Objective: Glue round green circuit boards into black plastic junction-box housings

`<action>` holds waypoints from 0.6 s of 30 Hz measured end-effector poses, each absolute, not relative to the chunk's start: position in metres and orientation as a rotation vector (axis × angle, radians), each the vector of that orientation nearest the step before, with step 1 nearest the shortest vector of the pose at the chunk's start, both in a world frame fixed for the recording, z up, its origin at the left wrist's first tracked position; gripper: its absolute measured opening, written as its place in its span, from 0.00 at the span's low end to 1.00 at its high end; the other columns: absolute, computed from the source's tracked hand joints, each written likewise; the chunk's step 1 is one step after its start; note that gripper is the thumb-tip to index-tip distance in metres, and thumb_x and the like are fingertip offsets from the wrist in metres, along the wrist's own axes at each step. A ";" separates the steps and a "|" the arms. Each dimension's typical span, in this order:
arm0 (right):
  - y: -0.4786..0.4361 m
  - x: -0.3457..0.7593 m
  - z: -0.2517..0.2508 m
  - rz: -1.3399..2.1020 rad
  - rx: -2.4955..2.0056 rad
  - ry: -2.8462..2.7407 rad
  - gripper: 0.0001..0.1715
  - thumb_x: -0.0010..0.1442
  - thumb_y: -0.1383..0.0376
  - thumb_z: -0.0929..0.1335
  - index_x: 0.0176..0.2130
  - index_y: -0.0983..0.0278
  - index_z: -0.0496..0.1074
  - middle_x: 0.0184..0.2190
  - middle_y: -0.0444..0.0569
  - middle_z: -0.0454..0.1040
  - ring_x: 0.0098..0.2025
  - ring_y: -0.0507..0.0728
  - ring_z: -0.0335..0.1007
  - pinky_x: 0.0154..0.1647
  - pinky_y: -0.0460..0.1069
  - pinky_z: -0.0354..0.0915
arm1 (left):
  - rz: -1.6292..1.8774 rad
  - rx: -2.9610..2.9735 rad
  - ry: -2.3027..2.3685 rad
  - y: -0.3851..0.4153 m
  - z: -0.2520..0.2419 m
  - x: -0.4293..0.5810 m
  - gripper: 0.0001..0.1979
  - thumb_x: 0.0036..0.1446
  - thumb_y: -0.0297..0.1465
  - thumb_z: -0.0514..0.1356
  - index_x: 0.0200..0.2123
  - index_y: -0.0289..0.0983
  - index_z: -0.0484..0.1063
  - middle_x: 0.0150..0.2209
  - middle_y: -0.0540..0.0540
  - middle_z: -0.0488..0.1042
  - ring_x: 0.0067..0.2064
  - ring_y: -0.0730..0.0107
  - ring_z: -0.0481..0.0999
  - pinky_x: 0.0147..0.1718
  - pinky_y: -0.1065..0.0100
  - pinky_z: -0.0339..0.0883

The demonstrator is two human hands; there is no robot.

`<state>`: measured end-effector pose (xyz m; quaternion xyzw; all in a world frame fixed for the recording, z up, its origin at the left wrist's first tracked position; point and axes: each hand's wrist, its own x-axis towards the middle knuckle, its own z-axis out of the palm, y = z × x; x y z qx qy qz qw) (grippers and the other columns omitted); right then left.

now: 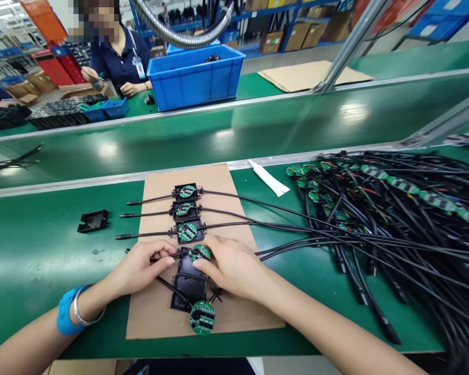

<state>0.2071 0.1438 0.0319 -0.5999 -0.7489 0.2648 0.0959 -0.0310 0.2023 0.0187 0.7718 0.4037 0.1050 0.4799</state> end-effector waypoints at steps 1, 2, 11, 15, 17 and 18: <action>0.148 0.206 0.031 0.826 -1.775 -2.195 0.14 0.64 0.55 0.62 0.40 0.63 0.63 0.34 0.49 0.72 0.34 0.58 0.68 0.34 0.50 0.60 | 0.239 1.829 1.002 0.205 0.017 -0.032 0.07 0.59 0.33 0.58 0.39 0.37 0.73 0.35 0.48 0.77 0.34 0.70 0.72 0.34 0.70 0.64; 0.151 0.205 0.030 0.858 -1.761 -2.160 0.14 0.64 0.54 0.62 0.41 0.63 0.63 0.34 0.48 0.72 0.35 0.58 0.68 0.35 0.50 0.61 | 0.226 1.785 1.013 0.208 0.015 -0.033 0.07 0.58 0.33 0.59 0.37 0.37 0.73 0.32 0.49 0.76 0.31 0.71 0.71 0.31 0.71 0.63; 0.143 0.224 0.026 0.813 -1.369 -2.142 0.07 0.59 0.71 0.64 0.39 0.63 0.64 0.39 0.49 0.70 0.42 0.55 0.67 0.44 0.50 0.65 | 0.148 1.661 1.023 0.209 0.021 -0.042 0.11 0.58 0.37 0.57 0.36 0.35 0.71 0.26 0.50 0.73 0.25 0.74 0.68 0.25 0.73 0.61; 0.147 0.220 0.004 0.700 -1.277 -2.164 0.06 0.62 0.69 0.64 0.40 0.64 0.69 0.38 0.51 0.72 0.42 0.56 0.69 0.44 0.51 0.67 | 0.111 2.027 1.105 0.205 0.030 -0.044 0.08 0.59 0.34 0.55 0.33 0.38 0.73 0.27 0.51 0.73 0.28 0.72 0.69 0.28 0.71 0.60; 0.150 0.220 -0.003 0.602 -1.232 -2.158 0.06 0.63 0.68 0.64 0.40 0.64 0.71 0.39 0.51 0.74 0.44 0.57 0.69 0.46 0.52 0.68 | 0.167 2.193 1.115 0.203 0.032 -0.044 0.08 0.59 0.31 0.55 0.32 0.39 0.73 0.32 0.50 0.75 0.33 0.69 0.72 0.32 0.69 0.61; 0.150 0.220 -0.004 0.561 -1.211 -2.150 0.07 0.63 0.67 0.65 0.40 0.64 0.72 0.39 0.52 0.74 0.44 0.57 0.69 0.46 0.52 0.68 | 0.210 2.257 1.110 0.202 0.032 -0.044 0.08 0.59 0.31 0.55 0.33 0.39 0.73 0.33 0.49 0.75 0.35 0.67 0.72 0.33 0.69 0.62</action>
